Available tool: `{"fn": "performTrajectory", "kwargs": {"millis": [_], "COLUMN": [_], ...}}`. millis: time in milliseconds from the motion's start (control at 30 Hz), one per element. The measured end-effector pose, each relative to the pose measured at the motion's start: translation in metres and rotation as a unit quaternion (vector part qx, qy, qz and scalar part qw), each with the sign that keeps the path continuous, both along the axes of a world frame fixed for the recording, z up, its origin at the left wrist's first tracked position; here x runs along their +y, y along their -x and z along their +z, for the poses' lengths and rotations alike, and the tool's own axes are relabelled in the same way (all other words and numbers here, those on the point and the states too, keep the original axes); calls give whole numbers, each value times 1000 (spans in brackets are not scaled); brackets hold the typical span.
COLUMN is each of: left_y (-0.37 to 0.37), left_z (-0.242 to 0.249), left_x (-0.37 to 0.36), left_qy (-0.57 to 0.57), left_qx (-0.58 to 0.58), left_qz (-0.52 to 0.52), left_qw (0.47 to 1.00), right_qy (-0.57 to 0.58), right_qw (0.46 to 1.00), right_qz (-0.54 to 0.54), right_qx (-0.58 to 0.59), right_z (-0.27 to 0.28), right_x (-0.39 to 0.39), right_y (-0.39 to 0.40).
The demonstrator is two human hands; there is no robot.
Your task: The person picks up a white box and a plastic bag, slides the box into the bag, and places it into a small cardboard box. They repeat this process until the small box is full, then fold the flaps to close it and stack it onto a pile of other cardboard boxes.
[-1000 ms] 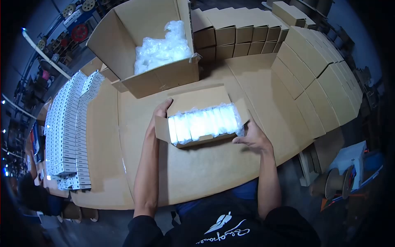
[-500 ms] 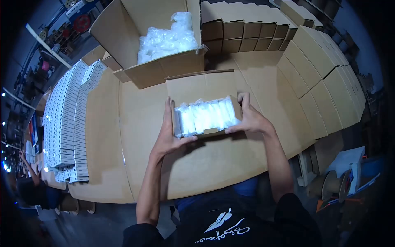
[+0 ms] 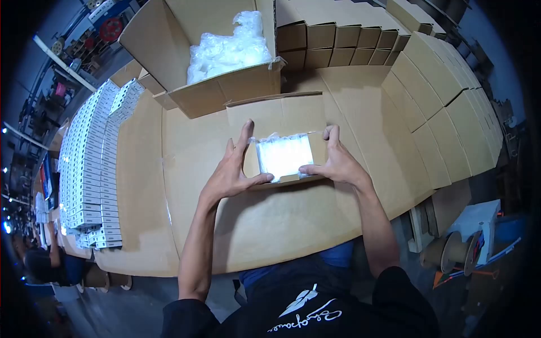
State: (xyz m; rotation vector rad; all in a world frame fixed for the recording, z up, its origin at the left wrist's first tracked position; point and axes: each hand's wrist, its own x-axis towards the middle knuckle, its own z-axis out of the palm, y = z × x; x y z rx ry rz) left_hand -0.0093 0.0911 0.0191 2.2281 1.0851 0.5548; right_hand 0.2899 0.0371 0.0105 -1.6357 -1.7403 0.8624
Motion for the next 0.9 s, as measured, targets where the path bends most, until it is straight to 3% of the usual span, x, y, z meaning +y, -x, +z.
{"fn": "performTrajectory", "kwargs": {"millis": [333,733,900], "left_y": [-19,-21,-20], "left_z": [13,18,7], "left_x": [-14,-16,-16], "left_qy": [-1,102,41], "left_qx": [4,-29,-24], "left_qz": [93,130,132], "left_qw": [996,986,990], "right_qy": [-23,-20,-27], "right_qw": [996,997,996], "right_qz": [52,52,9], "right_qx": [-63,-56,-85], "right_z": [12,11,21], "right_x": [-3,-3,-6], "right_y": [2,2,19]}}
